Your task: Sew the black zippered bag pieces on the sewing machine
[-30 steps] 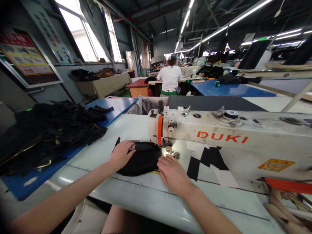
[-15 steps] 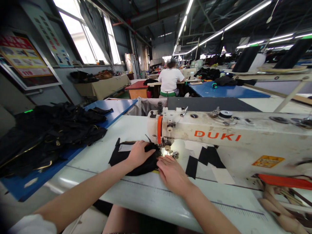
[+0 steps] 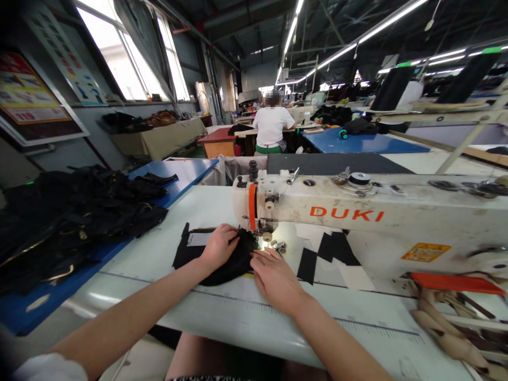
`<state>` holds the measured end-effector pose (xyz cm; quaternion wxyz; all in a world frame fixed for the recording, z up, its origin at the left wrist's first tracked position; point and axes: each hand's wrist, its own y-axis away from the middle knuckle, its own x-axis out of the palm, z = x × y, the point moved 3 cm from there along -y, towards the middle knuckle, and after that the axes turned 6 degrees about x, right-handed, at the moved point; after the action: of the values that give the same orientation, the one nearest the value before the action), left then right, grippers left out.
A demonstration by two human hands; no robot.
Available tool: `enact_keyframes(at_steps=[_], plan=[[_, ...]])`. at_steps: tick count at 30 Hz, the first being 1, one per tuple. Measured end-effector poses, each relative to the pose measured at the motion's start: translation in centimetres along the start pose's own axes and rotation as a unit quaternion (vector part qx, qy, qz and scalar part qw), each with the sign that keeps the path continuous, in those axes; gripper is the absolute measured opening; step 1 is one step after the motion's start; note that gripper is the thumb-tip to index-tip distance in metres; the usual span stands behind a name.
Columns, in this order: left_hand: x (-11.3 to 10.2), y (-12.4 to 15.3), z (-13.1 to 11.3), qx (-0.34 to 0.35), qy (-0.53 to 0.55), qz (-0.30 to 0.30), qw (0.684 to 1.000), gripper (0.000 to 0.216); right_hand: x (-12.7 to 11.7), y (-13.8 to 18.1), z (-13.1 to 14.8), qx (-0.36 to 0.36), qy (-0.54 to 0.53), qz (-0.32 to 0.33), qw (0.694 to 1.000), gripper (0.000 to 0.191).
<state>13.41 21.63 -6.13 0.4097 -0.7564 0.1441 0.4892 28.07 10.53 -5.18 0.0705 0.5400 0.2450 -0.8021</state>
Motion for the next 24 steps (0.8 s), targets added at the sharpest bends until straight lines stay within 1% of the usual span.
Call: enact_keyframes(at_steps=[2,5,8,15,20,24], plan=[[-0.2,0.3,0.0,0.079,0.008,-0.001,0.997,0.015,0.1,0.0,0.0,0.0,0.003,0.001,1.0,0.018],[-0.5,0.7,-0.3,0.196,0.012,-0.016,0.98,0.019,0.1,0.0,0.1,0.001,0.007,0.004,1.0,0.02],[-0.6,0.9,-0.8,0.253,0.026,-0.015,0.967,0.021,0.1,0.0,0.1,0.007,0.007,0.013,1.0,0.019],[-1.0,0.5,-1.6,0.301,0.023,0.046,0.952,0.022,0.2,0.2,0.1,0.013,0.005,0.012,1.0,0.02],[-1.0,0.0,-1.6,0.294,0.0,0.111,0.949,0.021,0.3,0.3,0.2,0.015,0.01,0.012,1.0,0.021],[-0.8,-0.2,-1.7,0.292,-0.005,0.125,0.948,0.021,0.3,0.5,0.4,0.019,0.009,0.017,1.0,0.023]])
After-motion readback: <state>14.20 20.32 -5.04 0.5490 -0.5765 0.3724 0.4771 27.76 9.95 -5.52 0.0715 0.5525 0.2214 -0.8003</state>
